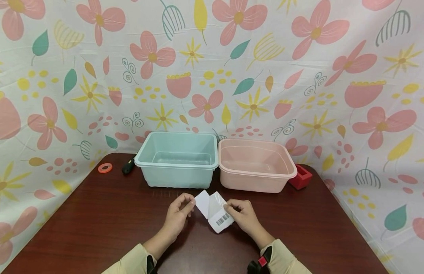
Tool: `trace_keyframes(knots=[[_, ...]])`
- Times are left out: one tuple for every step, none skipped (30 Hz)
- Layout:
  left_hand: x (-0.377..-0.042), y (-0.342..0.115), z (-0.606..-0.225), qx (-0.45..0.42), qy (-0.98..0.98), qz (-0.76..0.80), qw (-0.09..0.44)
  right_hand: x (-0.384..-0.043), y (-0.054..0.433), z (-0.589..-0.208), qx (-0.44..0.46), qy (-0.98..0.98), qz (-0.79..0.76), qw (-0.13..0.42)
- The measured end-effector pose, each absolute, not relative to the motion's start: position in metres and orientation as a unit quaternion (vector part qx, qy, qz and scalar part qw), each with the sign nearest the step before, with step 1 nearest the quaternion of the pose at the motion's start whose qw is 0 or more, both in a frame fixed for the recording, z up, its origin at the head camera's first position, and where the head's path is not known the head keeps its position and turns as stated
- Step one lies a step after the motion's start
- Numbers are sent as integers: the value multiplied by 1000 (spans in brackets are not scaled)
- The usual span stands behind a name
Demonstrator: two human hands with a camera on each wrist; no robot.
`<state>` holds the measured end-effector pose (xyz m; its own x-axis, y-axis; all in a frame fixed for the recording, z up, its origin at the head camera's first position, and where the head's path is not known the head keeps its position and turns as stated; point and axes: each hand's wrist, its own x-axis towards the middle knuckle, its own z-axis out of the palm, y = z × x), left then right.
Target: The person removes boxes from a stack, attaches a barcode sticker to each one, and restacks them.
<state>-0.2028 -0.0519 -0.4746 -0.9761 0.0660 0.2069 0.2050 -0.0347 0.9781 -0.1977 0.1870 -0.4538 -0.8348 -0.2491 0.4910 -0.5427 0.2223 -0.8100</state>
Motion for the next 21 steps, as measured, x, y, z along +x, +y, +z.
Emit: trace_keyframes(knots=[[-203, -52, -475, -98, -693, -713, 50, -198, 188, -453, 253, -773, 567, 130], [-203, -52, -475, -97, -691, -714, 50, -198, 189, -453, 250, -775, 566, 130], [-203, -52, -475, -97, -691, -714, 50, -199, 190, -453, 247, -776, 566, 129], [-203, -52, -475, -98, -690, -715, 50, -199, 191, -453, 244, -777, 566, 129], [-203, -52, -475, -99, -690, -716, 49, -200, 192, -453, 242, -778, 566, 128], [-203, -52, -476, -100, -689, -717, 49, -201, 193, -453, 240, -779, 565, 127], [-203, -53, -476, -100, -688, -717, 49, -201, 194, -453, 240, -780, 564, 127], [-203, -53, -476, -100, -689, -717, 48, -202, 196, -453, 238, -780, 564, 127], [-204, -53, -477, -101, -689, -716, 47, -203, 197, -454, 237, -781, 564, 127], [-204, -53, -477, -101, -689, -716, 47, -204, 198, -454, 236, -782, 563, 129], [-204, -53, -477, -101, -689, -716, 46, -205, 199, -454, 235, -782, 562, 129], [-203, -53, -477, -101, -690, -716, 46, -205, 200, -454, 233, -783, 562, 130], [-203, -53, -477, -102, -690, -716, 45, -206, 202, -454, 231, -784, 562, 130], [-203, -53, -476, -102, -689, -716, 46, -206, 203, -454, 228, -785, 562, 129], [-203, -53, -476, -102, -689, -717, 45, -206, 204, -454, 226, -786, 561, 130], [-203, -53, -476, -102, -688, -717, 45, -207, 206, -453, 223, -787, 561, 130], [-203, -53, -476, -102, -687, -718, 45, -207, 207, -453, 220, -788, 561, 130], [-203, -53, -476, -102, -686, -719, 46, -207, 209, -453, 217, -788, 561, 130], [-204, -53, -476, -102, -685, -720, 46, -208, 210, -453, 213, -789, 561, 130], [-204, -53, -476, -103, -685, -720, 46, -209, 212, -453, 209, -790, 561, 132], [-204, -53, -476, -103, -684, -721, 46, -210, 215, -453, 204, -791, 562, 132]])
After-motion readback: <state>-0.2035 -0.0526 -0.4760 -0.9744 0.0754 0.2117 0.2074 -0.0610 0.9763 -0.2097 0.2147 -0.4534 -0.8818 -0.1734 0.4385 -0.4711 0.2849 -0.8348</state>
